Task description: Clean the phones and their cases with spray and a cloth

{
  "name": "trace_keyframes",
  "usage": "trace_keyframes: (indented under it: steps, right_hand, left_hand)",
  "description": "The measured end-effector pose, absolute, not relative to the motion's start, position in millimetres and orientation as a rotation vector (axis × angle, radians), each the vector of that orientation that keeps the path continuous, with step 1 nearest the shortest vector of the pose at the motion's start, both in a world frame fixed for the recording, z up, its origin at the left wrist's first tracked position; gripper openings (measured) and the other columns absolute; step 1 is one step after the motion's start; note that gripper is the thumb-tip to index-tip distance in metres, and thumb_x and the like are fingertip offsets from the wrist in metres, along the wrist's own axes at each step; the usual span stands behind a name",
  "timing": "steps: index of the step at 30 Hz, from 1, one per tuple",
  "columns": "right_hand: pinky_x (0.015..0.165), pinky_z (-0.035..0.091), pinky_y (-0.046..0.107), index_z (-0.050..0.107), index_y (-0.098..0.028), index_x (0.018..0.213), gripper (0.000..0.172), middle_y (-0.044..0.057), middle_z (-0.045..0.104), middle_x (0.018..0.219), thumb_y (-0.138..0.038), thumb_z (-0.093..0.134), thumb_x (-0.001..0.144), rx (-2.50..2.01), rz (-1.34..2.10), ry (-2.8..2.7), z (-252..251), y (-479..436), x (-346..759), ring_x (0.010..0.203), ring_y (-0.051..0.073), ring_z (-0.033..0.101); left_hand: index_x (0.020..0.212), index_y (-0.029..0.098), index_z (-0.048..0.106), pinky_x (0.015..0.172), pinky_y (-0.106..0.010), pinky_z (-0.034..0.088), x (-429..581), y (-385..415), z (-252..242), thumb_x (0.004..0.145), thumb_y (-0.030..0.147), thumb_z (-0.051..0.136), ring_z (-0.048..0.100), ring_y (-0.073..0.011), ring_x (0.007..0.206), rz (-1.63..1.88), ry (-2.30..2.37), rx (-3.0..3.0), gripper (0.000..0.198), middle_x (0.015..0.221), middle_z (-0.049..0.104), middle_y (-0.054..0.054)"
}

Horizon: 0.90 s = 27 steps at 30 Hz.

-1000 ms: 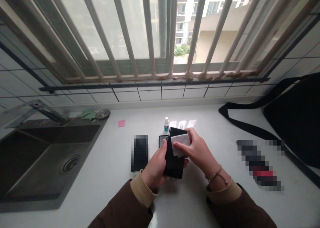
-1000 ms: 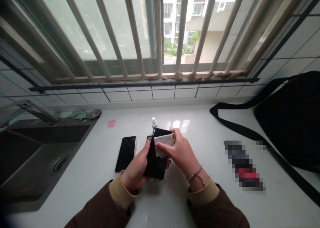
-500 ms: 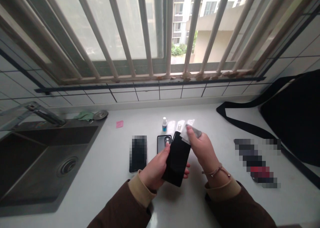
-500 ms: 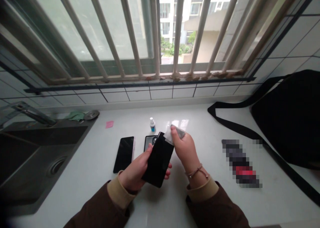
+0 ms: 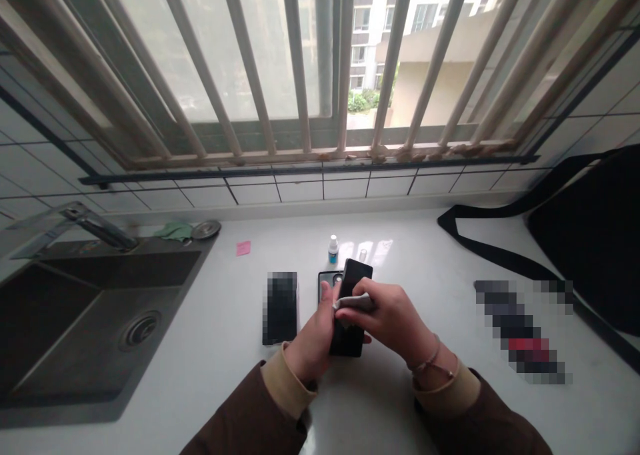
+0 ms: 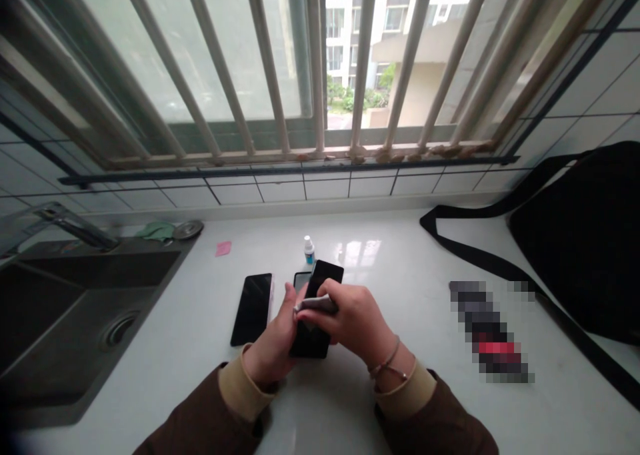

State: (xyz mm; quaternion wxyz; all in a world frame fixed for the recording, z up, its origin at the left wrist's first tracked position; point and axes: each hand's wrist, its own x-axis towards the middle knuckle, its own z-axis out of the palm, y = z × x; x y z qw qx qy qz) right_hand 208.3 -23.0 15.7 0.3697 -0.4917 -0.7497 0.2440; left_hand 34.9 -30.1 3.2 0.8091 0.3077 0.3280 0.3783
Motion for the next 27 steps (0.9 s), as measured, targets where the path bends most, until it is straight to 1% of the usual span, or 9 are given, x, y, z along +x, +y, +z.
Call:
trace_keyframes:
  steps: [3,5,9,14,17,19,22,25,27]
  right_hand:
    - [0.059,0.043,0.030,0.064,-0.024,0.084,0.045,0.000,0.066,0.066,-0.067,0.066,0.097,-1.398,0.433,-1.846,14,-21,209,0.056,0.017,0.058]
    - [0.058,0.041,0.030,0.061,-0.024,0.083,0.045,0.000,0.063,0.063,-0.066,0.064,0.098,-1.502,0.278,-1.744,15,-19,211,0.055,0.017,0.057]
    - [0.058,0.034,0.030,0.052,-0.025,0.075,0.050,-0.001,0.057,0.061,-0.068,0.061,0.099,-1.671,0.096,-1.633,17,-13,219,0.053,0.017,0.051]
    - [0.058,0.031,0.031,0.053,-0.025,0.072,0.052,0.000,0.058,0.060,-0.068,0.055,0.101,-1.825,0.115,-1.497,15,-1,236,0.054,0.018,0.050]
    - [0.058,0.032,0.030,0.057,-0.025,0.073,0.055,0.002,0.063,0.063,-0.070,0.051,0.101,-1.857,0.243,-1.499,11,6,246,0.058,0.020,0.056]
    - [0.058,0.034,0.030,0.060,-0.024,0.074,0.055,0.004,0.068,0.067,-0.071,0.051,0.101,-1.883,0.363,-1.594,6,10,247,0.063,0.021,0.061]
    - [0.058,0.036,0.029,0.064,-0.024,0.075,0.052,0.006,0.074,0.074,-0.066,0.052,0.102,-1.963,0.454,-1.756,-1,13,246,0.069,0.023,0.067]
    - [0.059,0.034,0.032,0.065,-0.023,0.075,0.045,0.011,0.076,0.078,-0.060,0.058,0.100,-2.075,0.397,-1.793,-8,12,247,0.072,0.026,0.069]
    - [0.058,0.033,0.033,0.067,-0.021,0.080,0.041,0.015,0.075,0.077,-0.057,0.062,0.098,-2.163,0.357,-1.768,-11,10,250,0.070,0.029,0.069]
  left_hand:
    - [0.137,0.015,0.066,0.072,-0.035,0.061,34,-34,-2,0.094,0.087,0.035,0.075,-0.0248,0.080,0.677,0.774,0.746,0.089,0.098,0.075,-0.017]
    - [0.133,0.013,0.066,0.069,-0.035,0.061,34,-35,-1,0.094,0.088,0.034,0.074,-0.0248,0.077,0.617,0.779,0.824,0.090,0.098,0.075,-0.018]
    - [0.141,0.017,0.057,0.068,-0.036,0.061,37,-39,3,0.096,0.084,0.040,0.076,-0.0264,0.080,0.551,0.748,0.880,0.083,0.101,0.075,-0.018]
    - [0.143,0.014,0.054,0.073,-0.039,0.063,39,-38,8,0.099,0.075,0.051,0.077,-0.0274,0.082,0.615,0.747,0.735,0.076,0.100,0.076,-0.019]
    - [0.141,0.010,0.057,0.080,-0.044,0.064,37,-33,14,0.102,0.071,0.051,0.078,-0.0289,0.085,0.745,0.786,0.591,0.072,0.104,0.077,-0.022]
    - [0.138,0.009,0.060,0.081,-0.044,0.064,36,-28,18,0.103,0.068,0.050,0.078,-0.0293,0.086,0.848,0.856,0.547,0.069,0.108,0.078,-0.024]
    - [0.137,0.011,0.061,0.079,-0.043,0.064,35,-22,19,0.105,0.063,0.051,0.079,-0.0287,0.086,0.988,0.934,0.537,0.062,0.110,0.078,-0.023]
    - [0.138,0.013,0.060,0.073,-0.040,0.064,33,-19,15,0.107,0.057,0.052,0.079,-0.0285,0.087,1.046,0.974,0.549,0.055,0.109,0.079,-0.021]
    - [0.137,0.012,0.060,0.069,-0.037,0.063,33,-18,12,0.107,0.054,0.052,0.079,-0.0287,0.086,1.038,0.986,0.553,0.052,0.108,0.079,-0.021]
